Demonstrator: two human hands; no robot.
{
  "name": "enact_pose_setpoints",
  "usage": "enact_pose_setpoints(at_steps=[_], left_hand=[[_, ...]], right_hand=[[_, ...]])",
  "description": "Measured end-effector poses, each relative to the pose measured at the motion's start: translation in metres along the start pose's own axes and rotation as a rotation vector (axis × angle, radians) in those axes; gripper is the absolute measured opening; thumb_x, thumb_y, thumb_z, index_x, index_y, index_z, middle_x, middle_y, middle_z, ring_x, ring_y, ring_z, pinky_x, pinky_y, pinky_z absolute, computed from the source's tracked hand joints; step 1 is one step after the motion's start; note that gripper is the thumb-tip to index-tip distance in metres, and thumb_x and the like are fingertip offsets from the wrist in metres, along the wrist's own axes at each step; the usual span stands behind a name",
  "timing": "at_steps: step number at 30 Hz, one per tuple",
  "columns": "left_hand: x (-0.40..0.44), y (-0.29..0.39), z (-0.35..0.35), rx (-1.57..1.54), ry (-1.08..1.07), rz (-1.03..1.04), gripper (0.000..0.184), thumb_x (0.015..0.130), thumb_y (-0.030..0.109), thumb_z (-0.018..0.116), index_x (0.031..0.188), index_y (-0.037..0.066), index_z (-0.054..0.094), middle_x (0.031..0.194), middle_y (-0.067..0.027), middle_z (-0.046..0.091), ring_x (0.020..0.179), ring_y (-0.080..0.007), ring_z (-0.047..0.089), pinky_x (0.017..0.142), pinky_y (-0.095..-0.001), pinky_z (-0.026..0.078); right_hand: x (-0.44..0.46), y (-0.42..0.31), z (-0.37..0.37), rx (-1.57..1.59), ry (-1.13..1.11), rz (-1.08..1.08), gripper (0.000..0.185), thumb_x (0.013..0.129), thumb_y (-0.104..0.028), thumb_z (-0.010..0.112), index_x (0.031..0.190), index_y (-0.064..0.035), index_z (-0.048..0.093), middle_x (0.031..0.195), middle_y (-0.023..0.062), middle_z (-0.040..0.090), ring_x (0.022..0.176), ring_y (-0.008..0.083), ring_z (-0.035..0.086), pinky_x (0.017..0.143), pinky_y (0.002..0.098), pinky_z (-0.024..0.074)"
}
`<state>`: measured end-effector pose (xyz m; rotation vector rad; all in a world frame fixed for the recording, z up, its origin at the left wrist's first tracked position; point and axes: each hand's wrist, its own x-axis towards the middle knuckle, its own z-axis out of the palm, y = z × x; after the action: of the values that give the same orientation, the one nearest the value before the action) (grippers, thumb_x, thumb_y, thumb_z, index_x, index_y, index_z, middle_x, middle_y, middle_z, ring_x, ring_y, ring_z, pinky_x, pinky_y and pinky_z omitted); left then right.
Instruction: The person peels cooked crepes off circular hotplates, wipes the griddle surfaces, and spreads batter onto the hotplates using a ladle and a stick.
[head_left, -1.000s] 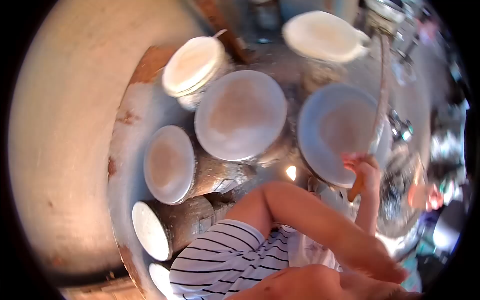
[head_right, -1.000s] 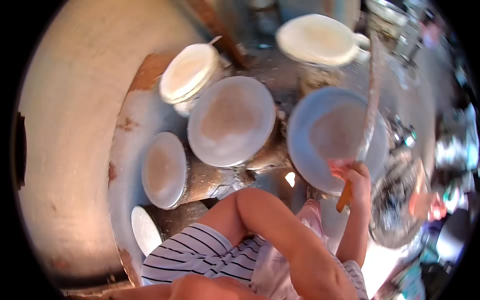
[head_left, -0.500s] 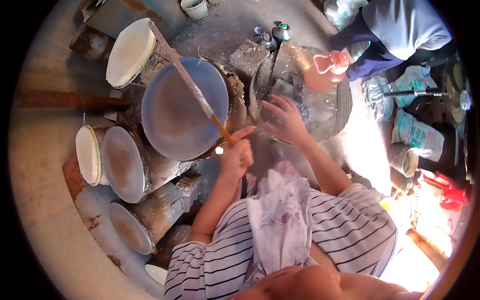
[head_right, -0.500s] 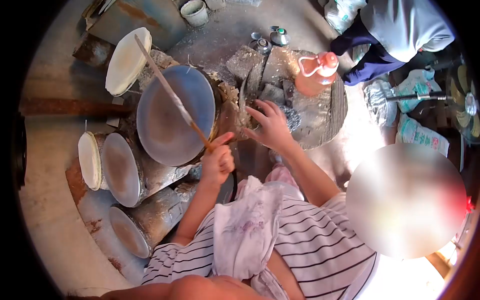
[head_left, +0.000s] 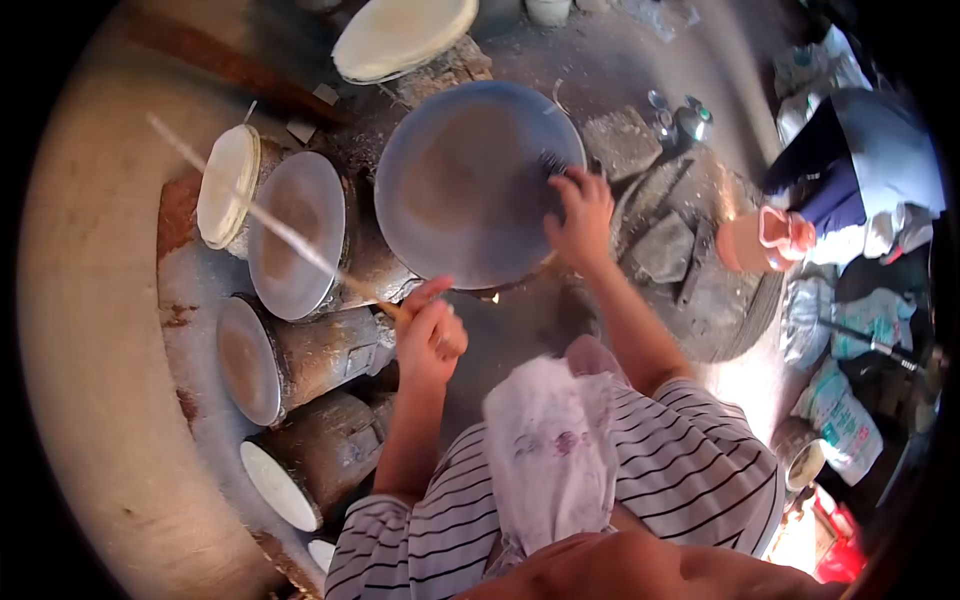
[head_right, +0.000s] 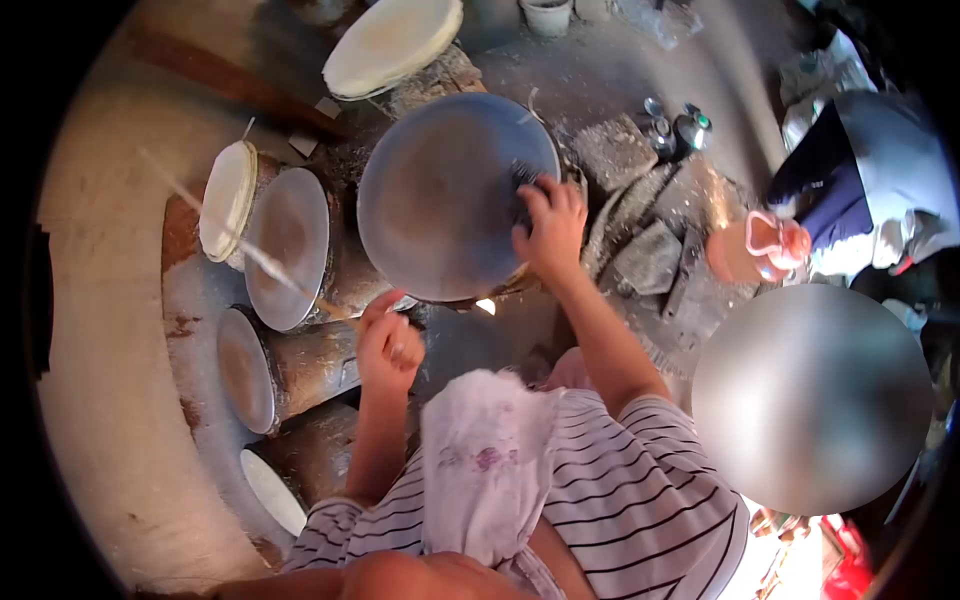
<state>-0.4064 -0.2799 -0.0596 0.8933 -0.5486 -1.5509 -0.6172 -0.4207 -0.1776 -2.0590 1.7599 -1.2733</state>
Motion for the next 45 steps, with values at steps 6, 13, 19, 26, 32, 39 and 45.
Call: enact_pose_setpoints(at_steps=[6,13,19,26,32,39,45], left_hand=[[-0.058,0.035,-0.052,0.016,0.406,0.210,0.032,0.092,0.007,0.037,0.118,0.006,0.055,0.047,0.0042,0.029,0.035,-0.0060,0.023,0.033,-0.0219,0.020],[-0.047,0.047,-0.055,-0.127,0.485,0.387,0.028,0.095,0.011,0.038,0.117,0.004,0.054,0.049,0.0047,0.027,0.037,-0.0053,0.021,0.035,-0.0216,0.020],[-0.065,0.059,-0.056,-0.025,0.582,0.426,0.027,0.094,0.010,0.041,0.116,0.004,0.056,0.048,0.0050,0.027,0.037,-0.0049,0.022,0.035,-0.0219,0.020],[-0.075,0.086,-0.086,-0.065,0.660,0.478,0.022,0.092,0.006,0.047,0.110,0.002,0.058,0.049,0.0044,0.033,0.037,-0.0041,0.025,0.035,-0.0220,0.018],[-0.144,0.125,-0.144,-0.051,0.733,0.546,0.023,0.090,0.005,0.048,0.110,0.001,0.058,0.050,0.0043,0.035,0.037,-0.0039,0.024,0.035,-0.0209,0.020],[-0.238,0.191,-0.238,-0.120,0.908,0.668,0.023,0.090,0.004,0.049,0.110,-0.001,0.057,0.056,0.0047,0.036,0.041,-0.0030,0.027,0.036,-0.0191,0.021],[-0.298,0.203,-0.306,-0.087,1.147,0.780,0.024,0.093,0.006,0.043,0.112,-0.001,0.056,0.050,0.0070,0.029,0.037,-0.0029,0.024,0.033,-0.0198,0.018]], right_hand=[[0.203,0.002,0.131,-0.145,-0.448,0.149,0.046,0.068,-0.026,0.059,0.113,-0.0226,0.063,0.123,0.0098,0.056,0.117,0.0332,0.048,0.097,0.0442,0.0383],[0.087,-0.172,0.205,0.121,-0.861,-0.959,0.038,0.059,-0.015,0.064,0.097,-0.0229,0.068,0.101,0.0001,0.063,0.104,0.0264,0.051,0.089,0.0450,0.0399],[0.000,-0.040,0.000,0.391,-0.858,-0.969,0.026,0.055,-0.018,0.067,0.081,-0.0174,0.068,0.104,-0.0076,0.063,0.100,0.0252,0.050,0.084,0.0400,0.0410],[0.045,-0.125,0.079,0.541,-0.518,-0.602,0.035,0.057,-0.002,0.057,0.091,-0.0087,0.061,0.107,0.0091,0.064,0.098,0.0267,0.058,0.088,0.0406,0.0382],[0.044,-0.249,0.265,0.528,-0.312,-0.646,0.037,0.055,-0.005,0.061,0.091,-0.0117,0.063,0.103,0.0055,0.065,0.096,0.0248,0.059,0.086,0.0398,0.0389],[-0.128,-0.427,0.278,0.597,-0.665,-0.735,0.043,0.056,-0.005,0.063,0.097,-0.0153,0.064,0.111,-0.0006,0.061,0.102,0.0334,0.049,0.088,0.0433,0.0408],[-0.111,-0.573,0.416,0.220,-0.752,-0.659,0.043,0.071,-0.020,0.060,0.114,-0.0174,0.060,0.131,0.0037,0.049,0.117,0.0344,0.041,0.093,0.0505,0.0377]])
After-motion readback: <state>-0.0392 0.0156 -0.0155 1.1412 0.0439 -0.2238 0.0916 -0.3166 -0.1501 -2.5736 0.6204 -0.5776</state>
